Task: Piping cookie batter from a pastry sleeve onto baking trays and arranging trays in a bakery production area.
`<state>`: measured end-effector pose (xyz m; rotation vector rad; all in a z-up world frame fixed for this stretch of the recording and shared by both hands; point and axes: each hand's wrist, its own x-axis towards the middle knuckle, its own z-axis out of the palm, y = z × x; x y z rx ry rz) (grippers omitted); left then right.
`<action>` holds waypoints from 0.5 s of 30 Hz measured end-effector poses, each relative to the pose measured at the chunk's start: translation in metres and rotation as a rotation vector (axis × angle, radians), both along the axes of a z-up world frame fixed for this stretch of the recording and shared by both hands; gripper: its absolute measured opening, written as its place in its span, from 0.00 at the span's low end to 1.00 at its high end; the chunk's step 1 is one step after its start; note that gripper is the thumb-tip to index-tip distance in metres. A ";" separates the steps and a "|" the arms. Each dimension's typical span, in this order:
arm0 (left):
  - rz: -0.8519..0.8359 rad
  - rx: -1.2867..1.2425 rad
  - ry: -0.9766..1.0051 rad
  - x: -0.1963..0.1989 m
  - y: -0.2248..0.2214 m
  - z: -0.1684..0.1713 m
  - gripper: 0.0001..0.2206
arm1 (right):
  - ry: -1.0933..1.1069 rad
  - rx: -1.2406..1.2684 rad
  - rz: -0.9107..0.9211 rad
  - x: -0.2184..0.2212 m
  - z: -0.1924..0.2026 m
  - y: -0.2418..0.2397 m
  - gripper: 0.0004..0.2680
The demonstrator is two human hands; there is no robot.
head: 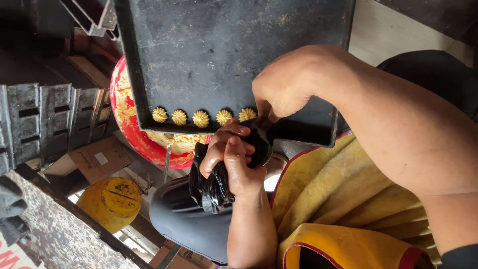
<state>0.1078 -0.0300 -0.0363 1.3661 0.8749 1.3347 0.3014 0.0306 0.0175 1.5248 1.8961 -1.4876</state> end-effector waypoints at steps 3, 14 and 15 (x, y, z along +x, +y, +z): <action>-0.089 0.007 0.034 -0.002 0.006 0.004 0.14 | -0.014 -0.001 0.021 -0.001 -0.003 0.000 0.12; -0.382 0.066 0.017 -0.004 0.023 0.015 0.13 | -0.051 -0.039 0.027 -0.001 0.009 -0.002 0.09; -0.368 0.066 -0.011 -0.005 0.023 0.016 0.13 | -0.053 -0.043 0.023 0.000 0.013 -0.003 0.09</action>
